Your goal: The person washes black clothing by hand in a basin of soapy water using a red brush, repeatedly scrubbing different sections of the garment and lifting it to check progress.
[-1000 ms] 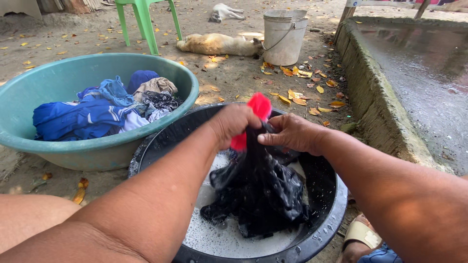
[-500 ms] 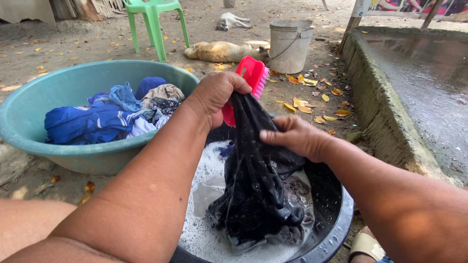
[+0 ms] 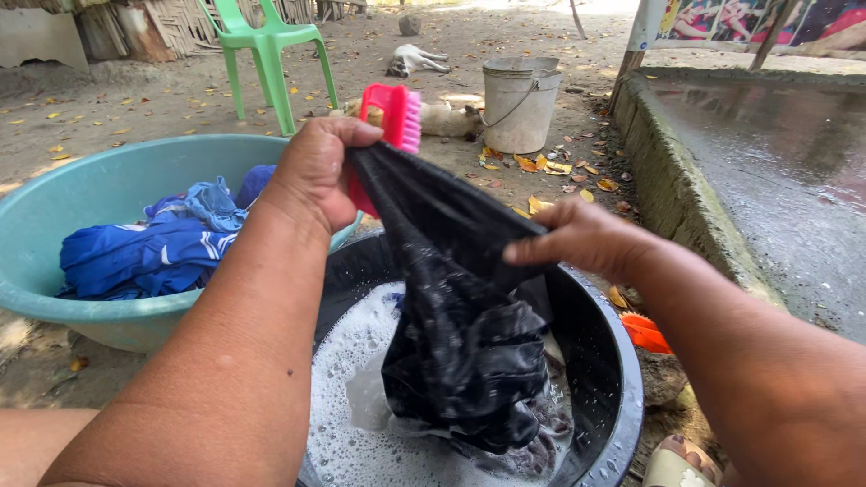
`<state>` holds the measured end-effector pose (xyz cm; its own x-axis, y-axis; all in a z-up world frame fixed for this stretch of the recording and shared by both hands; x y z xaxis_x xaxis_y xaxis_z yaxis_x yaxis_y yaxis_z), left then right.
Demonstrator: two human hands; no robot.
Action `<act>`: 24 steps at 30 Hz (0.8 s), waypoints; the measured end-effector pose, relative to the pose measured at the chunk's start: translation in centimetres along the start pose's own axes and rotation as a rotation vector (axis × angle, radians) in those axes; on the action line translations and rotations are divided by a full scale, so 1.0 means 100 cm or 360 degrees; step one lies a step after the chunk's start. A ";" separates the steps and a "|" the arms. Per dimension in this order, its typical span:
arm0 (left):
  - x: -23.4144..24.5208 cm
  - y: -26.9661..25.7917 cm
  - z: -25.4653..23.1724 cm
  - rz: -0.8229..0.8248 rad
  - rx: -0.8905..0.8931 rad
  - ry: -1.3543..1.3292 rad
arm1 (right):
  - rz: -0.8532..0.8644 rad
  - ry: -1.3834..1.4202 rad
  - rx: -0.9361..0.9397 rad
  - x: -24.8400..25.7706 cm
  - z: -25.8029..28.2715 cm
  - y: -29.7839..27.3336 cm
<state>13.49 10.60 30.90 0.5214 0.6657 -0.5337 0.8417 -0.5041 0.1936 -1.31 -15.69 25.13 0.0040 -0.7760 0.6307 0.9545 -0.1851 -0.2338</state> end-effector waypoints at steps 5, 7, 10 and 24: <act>0.025 0.003 0.011 -0.0118 0.0066 -0.0057 | 0.0161 -0.0223 -0.0414 -0.055 -0.047 -0.009; 0.035 -0.002 0.011 -0.0169 0.0081 -0.0085 | -0.0017 -0.0171 -0.0371 -0.042 -0.058 -0.008; 0.051 -0.014 0.001 -0.0292 0.0078 -0.0154 | -0.0157 0.0389 -0.0074 0.007 -0.054 0.003; 0.083 -0.012 0.062 -0.0272 0.0636 0.0317 | 0.0130 0.1168 -0.0110 0.057 -0.057 -0.010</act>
<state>15.96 13.31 21.08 0.4297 0.8304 -0.3546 0.8183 -0.5242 -0.2360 -4.00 -23.38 24.73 -0.1492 -0.9879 -0.0417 0.9386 -0.1282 -0.3202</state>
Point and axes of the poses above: each hand's wrist, its own y-axis towards the middle knuckle, its own x-axis out of the back of the hand, z = x × y, the point moved 4 cm from there along y, towards the middle knuckle, and after that the axes turned 6 degrees about -x, right-handed, at the moved point
